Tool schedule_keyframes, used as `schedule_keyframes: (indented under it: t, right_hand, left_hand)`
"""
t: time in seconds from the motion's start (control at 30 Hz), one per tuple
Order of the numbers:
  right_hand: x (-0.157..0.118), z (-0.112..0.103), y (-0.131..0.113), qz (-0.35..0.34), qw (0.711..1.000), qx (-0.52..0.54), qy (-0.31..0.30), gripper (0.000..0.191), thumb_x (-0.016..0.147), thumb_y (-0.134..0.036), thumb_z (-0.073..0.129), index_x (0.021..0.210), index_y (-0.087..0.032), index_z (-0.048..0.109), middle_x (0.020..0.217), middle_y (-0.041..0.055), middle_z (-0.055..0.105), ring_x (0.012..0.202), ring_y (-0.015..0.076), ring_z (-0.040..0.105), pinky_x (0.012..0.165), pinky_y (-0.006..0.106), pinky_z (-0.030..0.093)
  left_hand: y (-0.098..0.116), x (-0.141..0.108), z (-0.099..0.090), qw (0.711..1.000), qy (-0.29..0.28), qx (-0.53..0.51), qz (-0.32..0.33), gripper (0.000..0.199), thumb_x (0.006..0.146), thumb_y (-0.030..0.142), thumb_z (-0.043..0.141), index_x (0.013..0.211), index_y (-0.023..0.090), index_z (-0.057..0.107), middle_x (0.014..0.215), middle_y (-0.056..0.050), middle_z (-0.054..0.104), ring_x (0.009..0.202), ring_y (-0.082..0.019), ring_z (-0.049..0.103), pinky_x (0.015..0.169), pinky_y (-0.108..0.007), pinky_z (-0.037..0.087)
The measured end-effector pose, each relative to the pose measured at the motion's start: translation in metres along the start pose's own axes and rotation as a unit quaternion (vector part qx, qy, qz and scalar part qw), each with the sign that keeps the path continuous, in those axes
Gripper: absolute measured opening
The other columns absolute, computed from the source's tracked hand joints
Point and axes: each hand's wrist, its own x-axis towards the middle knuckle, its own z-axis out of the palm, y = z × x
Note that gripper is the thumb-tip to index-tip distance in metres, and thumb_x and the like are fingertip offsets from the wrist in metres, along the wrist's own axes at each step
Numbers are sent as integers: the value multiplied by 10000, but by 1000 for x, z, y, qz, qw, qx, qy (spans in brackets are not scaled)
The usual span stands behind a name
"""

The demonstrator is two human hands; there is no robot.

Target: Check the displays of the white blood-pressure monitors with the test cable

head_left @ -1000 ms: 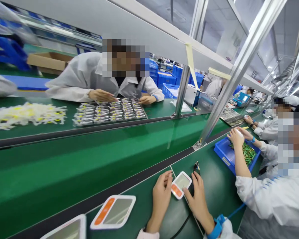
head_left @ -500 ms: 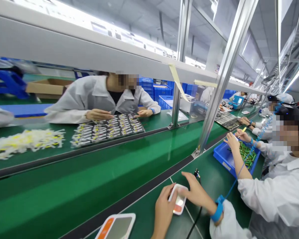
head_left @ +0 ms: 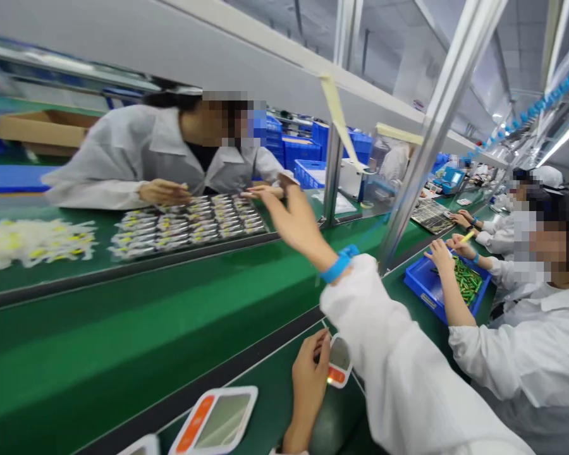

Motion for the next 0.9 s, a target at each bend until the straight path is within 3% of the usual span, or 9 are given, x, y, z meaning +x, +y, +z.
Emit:
schedule_keyframes:
  t: [0.07, 0.13, 0.17, 0.33, 0.47, 0.57, 0.67, 0.8, 0.9]
  right_hand:
    - [-22, -27, 36, -17, 998, 11, -64, 392, 857, -173, 573, 1248, -164, 538, 1377, 55, 520, 1289, 178, 468, 1080, 313, 367]
    - [-46, -59, 65, 57, 973, -10, -223, 359, 813, -216, 638, 1167, -168, 607, 1270, 71, 607, 1155, 203, 583, 1011, 358, 450]
    - [-56, -76, 73, 76, 965, -24, -251, 333, 800, -260, 658, 1122, -175, 637, 1209, 67, 642, 1103, 208, 610, 989, 371, 464]
    - [-95, -131, 66, 32, 990, 81, -109, 301, 862, -382, 581, 1113, -231, 649, 1157, 51, 664, 1012, 164, 632, 859, 282, 492]
    - [-93, -110, 60, 96, 971, 174, -134, 521, 863, -367, 567, 1352, -226, 453, 1027, 56, 708, 853, 149, 675, 709, 245, 510]
    - [-44, -81, 59, 112, 976, 154, -105, 765, 879, -296, 552, 1496, -210, 107, 978, 35, 716, 781, 126, 681, 686, 232, 508]
    - [23, -69, 52, 114, 984, 133, -9, 782, 930, -178, 456, 1490, -173, -90, 989, 43, 699, 697, 78, 655, 701, 221, 502]
    - [62, -72, 51, 108, 984, 93, 109, 661, 948, -111, 376, 1489, -135, -5, 1061, 73, 667, 716, 55, 643, 791, 240, 501]
    - [42, -68, 55, 122, 990, 64, 34, 537, 942, -171, 438, 1435, -83, 245, 1001, 87, 685, 798, 107, 666, 806, 299, 516]
  left_hand:
    - [4, -2, 5, 999, 30, -31, -17, 381, 811, 483, 501, 975, 179, 663, 962, -92, 688, 848, -215, 668, 752, -339, 553]
    - [7, -3, 9, 997, 49, -44, -27, 380, 831, 484, 488, 982, 180, 658, 947, -92, 687, 843, -208, 666, 755, -333, 547]
    - [8, -3, 10, 997, 53, -47, -29, 374, 839, 478, 481, 984, 181, 655, 941, -89, 687, 842, -206, 664, 757, -332, 544]
    - [11, -4, 12, 997, 55, -55, -30, 350, 869, 451, 443, 978, 192, 651, 942, -79, 685, 837, -198, 662, 755, -328, 534]
    - [8, -3, 11, 997, 57, -43, -24, 357, 864, 462, 441, 967, 194, 654, 931, -79, 685, 830, -204, 662, 740, -328, 532]
    - [3, -2, 9, 998, 49, -28, -16, 373, 863, 479, 438, 976, 197, 654, 932, -82, 692, 834, -213, 665, 738, -337, 530]
    - [-2, -1, 8, 999, 40, -15, -11, 377, 863, 482, 435, 979, 198, 655, 918, -82, 702, 832, -220, 671, 748, -350, 528]
    - [-4, 0, 8, 999, 41, -9, -11, 379, 862, 477, 429, 974, 194, 655, 904, -85, 707, 827, -226, 673, 768, -367, 526]
    - [1, -1, 8, 999, 44, -12, -13, 378, 867, 472, 425, 974, 191, 655, 900, -85, 704, 821, -225, 672, 761, -366, 529]
